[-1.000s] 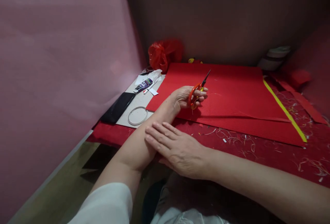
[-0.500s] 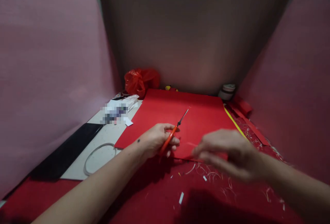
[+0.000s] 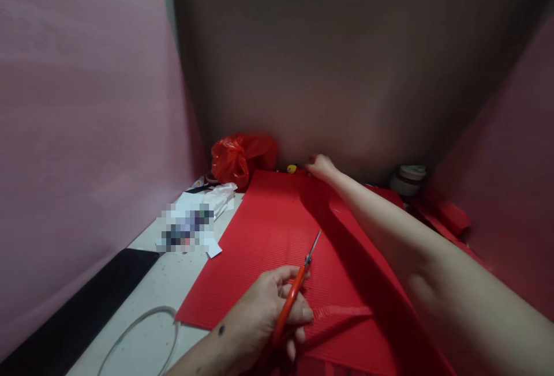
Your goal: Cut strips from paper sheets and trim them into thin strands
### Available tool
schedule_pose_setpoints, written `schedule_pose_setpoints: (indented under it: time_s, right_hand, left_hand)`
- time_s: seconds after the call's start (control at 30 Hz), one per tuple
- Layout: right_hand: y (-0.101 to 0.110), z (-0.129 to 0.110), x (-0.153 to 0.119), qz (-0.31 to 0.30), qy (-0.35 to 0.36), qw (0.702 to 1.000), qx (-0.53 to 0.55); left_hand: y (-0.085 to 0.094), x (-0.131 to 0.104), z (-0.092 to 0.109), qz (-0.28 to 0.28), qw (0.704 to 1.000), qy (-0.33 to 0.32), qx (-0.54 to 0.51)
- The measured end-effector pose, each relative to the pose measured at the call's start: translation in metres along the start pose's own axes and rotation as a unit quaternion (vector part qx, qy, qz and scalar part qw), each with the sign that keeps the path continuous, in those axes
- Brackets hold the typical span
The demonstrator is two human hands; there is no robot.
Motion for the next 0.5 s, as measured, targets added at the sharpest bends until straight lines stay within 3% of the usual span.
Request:
schedule_pose_setpoints:
  time_s: [0.23, 0.5]
  right_hand:
    - [-0.041, 0.001, 0.025, -0.090, -0.061, 0.993, -0.041]
    - [-0.042, 0.004, 0.023, -0.114, -0.100, 0.987, -0.054]
  left_hand:
    - [-0.006, 0.000, -0.002, 0.012, 0.998, 0.065, -0.006]
    - [-0.007, 0.000, -0.003, 0.014, 0.997, 0.070, 0.002]
Point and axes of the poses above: each hand's wrist, its own x-axis towards the middle knuckle, its own y-axis out of the back of the hand, z = x × y, the point moved 10 cm from there along x, towards the middle knuckle, and after that the axes turned 1 degree about y, right-handed, at the moved point
